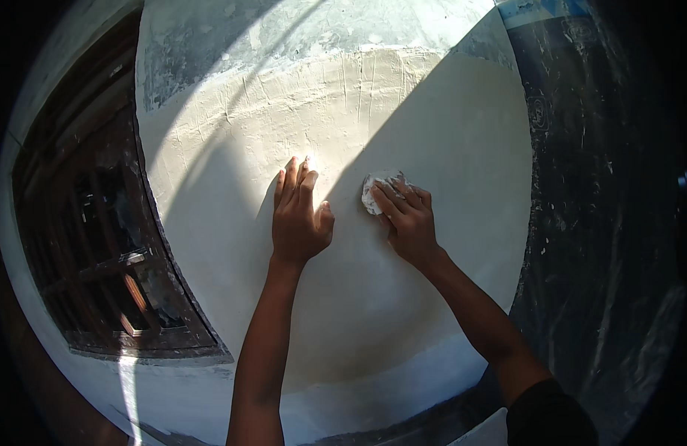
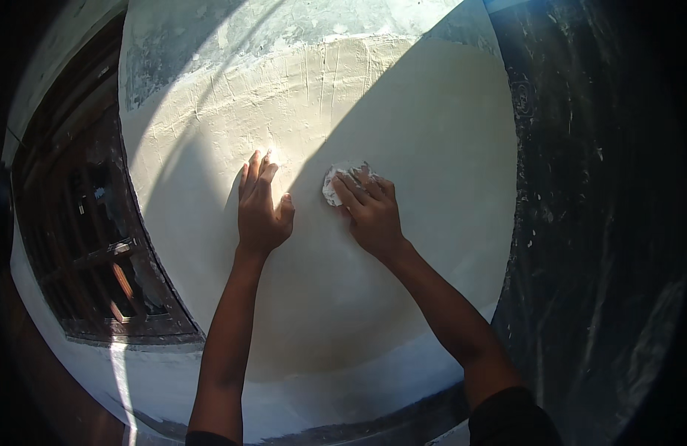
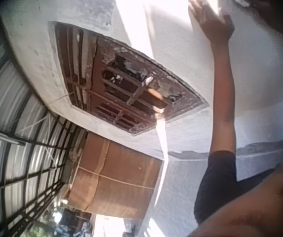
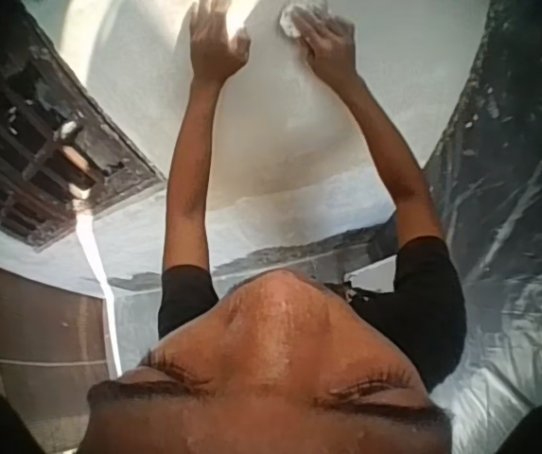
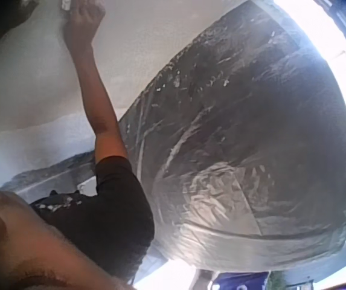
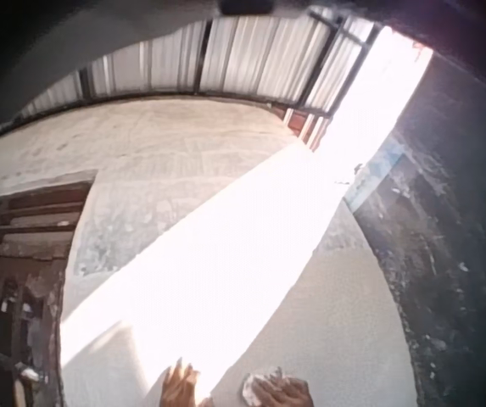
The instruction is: The person applies wall putty to a concrete wall using a small block applicator, patching the surface.
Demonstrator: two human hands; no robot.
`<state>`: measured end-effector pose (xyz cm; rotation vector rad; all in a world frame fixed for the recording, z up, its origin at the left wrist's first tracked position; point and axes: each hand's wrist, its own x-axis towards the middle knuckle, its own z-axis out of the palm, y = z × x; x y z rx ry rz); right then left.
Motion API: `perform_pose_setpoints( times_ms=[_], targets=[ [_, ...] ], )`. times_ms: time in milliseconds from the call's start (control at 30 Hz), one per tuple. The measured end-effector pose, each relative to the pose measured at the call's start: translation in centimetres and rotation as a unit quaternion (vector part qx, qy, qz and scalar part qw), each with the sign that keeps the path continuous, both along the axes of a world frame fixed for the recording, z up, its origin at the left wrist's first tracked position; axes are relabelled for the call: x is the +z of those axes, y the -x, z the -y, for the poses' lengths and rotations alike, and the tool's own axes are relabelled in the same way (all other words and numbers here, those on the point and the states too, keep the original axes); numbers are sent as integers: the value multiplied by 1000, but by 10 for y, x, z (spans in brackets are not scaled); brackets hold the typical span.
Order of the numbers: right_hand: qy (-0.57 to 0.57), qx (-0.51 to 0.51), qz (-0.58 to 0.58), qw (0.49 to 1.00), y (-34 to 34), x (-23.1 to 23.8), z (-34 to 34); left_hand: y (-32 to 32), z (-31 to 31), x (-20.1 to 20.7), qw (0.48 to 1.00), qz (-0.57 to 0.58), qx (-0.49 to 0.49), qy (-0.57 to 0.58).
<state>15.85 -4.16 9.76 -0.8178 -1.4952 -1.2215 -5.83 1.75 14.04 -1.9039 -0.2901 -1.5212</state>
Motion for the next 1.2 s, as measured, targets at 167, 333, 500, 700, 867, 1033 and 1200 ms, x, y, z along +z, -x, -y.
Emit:
perform_pose_setpoints(
  times_ms=[167, 333, 500, 700, 867, 1033, 1200],
  targets=[
    [-108, 77, 8, 991, 0, 79, 23, 4, 5, -1, 1000, 6, 2, 8],
    [-160, 34, -10, 986, -39, 226, -5, -7, 8, 0, 1000, -2, -18, 4],
    [-109, -17, -28, 993, -6, 162, -31, -1, 4, -1, 1000, -5, 2, 8],
    [32, 17, 24, 999, 28, 28, 3, 6, 0, -2, 999, 10, -41, 16],
    [-149, 104, 35, 983, 37, 171, 12, 0, -3, -3, 999, 20, -45, -2],
    [-110, 69, 53, 990, 57, 211, -37, -1, -3, -5, 995, 56, -77, 1],
    [-49, 82, 12, 995, 53, 103, -42, 4, -1, -7, 996, 66, -60, 3]
  ],
)
